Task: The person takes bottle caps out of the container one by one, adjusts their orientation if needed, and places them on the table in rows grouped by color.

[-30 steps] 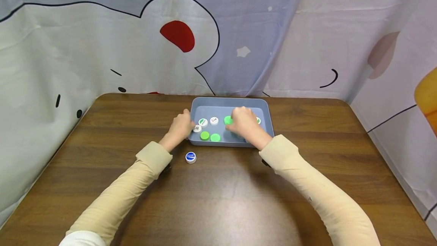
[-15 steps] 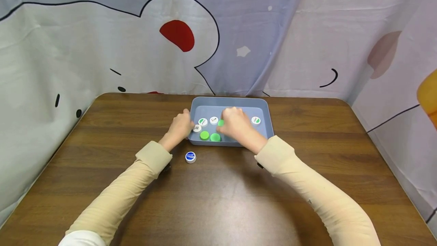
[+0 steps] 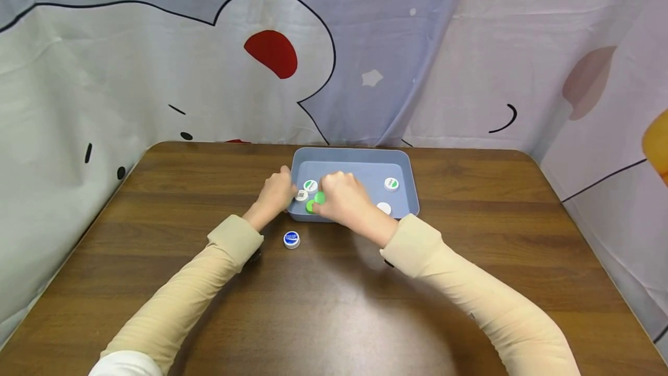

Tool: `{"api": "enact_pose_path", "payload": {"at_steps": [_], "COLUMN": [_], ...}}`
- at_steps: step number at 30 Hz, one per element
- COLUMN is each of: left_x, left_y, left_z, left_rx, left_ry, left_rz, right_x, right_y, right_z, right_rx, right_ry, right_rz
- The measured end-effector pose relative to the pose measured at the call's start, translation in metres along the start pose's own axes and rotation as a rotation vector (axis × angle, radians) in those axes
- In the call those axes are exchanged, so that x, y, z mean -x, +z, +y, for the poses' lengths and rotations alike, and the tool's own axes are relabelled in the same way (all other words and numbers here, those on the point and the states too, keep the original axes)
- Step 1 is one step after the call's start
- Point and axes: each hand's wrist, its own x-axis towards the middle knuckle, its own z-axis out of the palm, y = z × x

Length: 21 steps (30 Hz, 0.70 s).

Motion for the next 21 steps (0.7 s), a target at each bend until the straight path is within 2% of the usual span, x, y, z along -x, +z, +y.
{"api": "enact_pose_path", "payload": {"at_steps": [16,21], "left_x": [-0.001,-0.001], "left_y": [-0.001,-0.001], "left_z": [0.0,0.0], "left_rx": [-0.001,-0.002], "left_ry": [-0.025,-0.012], "left_rz": [-0.019,-0.011], "right_x": [0.011,0.016], "right_y": [0.007,0.008], "right_z": [-0.029,-0.036], "right_rx": [0.033,0.035], "right_ry": [-0.093,-0.106], "right_rz": [-0.032,-0.04]}}
